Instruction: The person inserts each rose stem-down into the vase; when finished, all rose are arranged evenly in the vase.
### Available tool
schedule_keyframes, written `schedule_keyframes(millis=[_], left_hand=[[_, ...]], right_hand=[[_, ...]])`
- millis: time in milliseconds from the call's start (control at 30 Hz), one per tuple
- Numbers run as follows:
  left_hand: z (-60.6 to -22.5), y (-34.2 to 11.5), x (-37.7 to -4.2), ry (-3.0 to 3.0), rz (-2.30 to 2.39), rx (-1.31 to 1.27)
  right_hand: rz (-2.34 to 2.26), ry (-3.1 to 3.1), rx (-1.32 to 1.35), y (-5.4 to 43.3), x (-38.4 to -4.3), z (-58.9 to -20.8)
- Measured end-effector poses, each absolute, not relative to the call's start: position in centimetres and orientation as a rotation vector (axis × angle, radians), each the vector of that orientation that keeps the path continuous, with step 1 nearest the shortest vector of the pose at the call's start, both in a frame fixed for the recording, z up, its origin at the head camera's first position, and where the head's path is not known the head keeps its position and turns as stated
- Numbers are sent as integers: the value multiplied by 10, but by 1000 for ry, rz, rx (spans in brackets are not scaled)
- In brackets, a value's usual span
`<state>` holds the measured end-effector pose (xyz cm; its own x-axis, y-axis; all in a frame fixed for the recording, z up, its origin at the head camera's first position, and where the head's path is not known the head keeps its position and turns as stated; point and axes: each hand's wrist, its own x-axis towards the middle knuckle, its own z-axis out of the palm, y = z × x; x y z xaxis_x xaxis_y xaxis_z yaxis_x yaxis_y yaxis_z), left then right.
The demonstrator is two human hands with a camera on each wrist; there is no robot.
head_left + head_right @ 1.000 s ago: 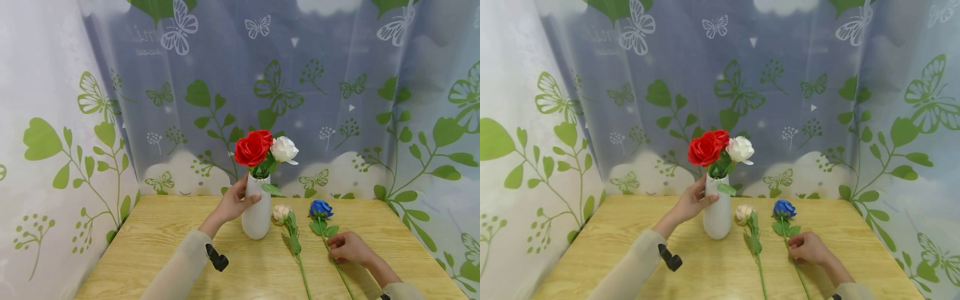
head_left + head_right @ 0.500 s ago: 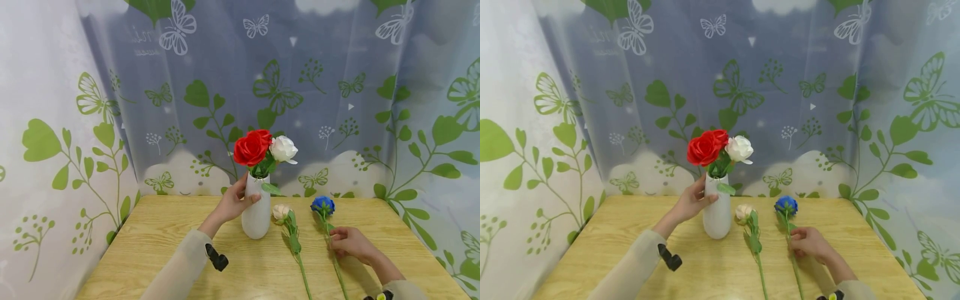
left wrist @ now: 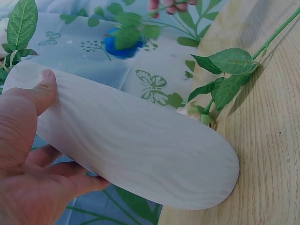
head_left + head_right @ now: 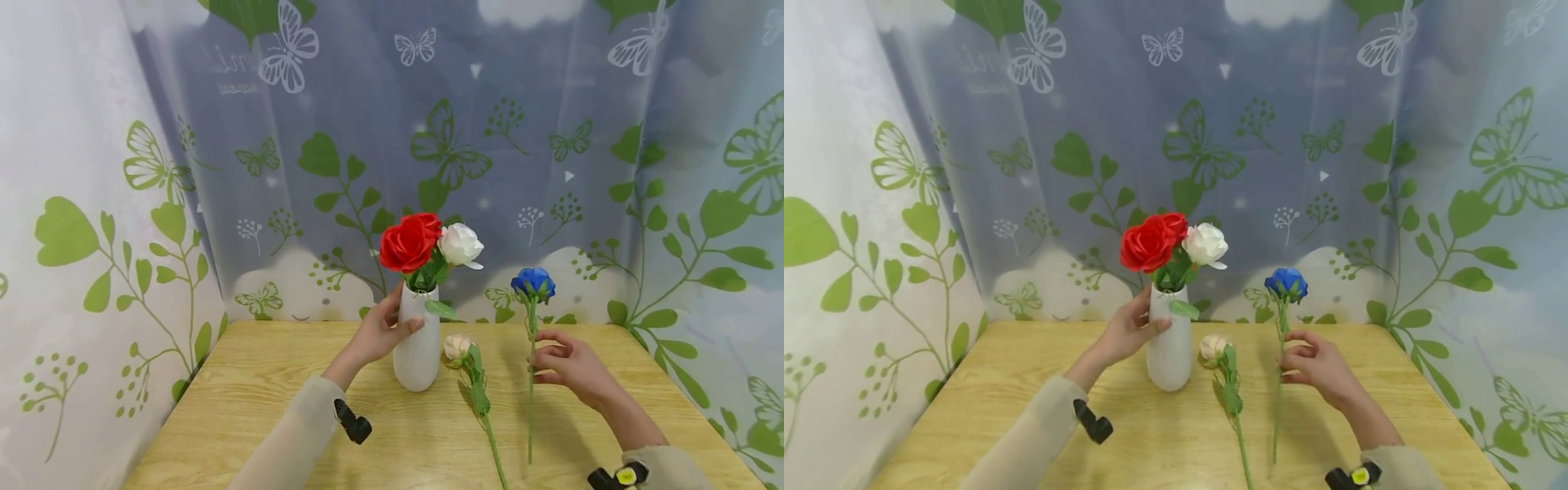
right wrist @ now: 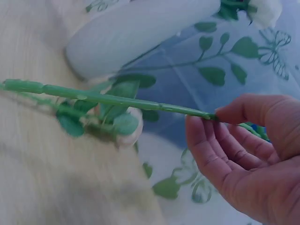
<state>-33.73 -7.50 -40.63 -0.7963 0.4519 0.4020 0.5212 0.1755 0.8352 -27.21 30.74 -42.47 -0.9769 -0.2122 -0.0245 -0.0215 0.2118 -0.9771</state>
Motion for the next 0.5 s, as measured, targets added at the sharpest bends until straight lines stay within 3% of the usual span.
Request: schedule_keyframes(millis=[500], left_hand=[[-408, -76, -339, -2350, -1712, -1010]], right_hand=[[-2352, 2109, -415, 274, -271, -375]])
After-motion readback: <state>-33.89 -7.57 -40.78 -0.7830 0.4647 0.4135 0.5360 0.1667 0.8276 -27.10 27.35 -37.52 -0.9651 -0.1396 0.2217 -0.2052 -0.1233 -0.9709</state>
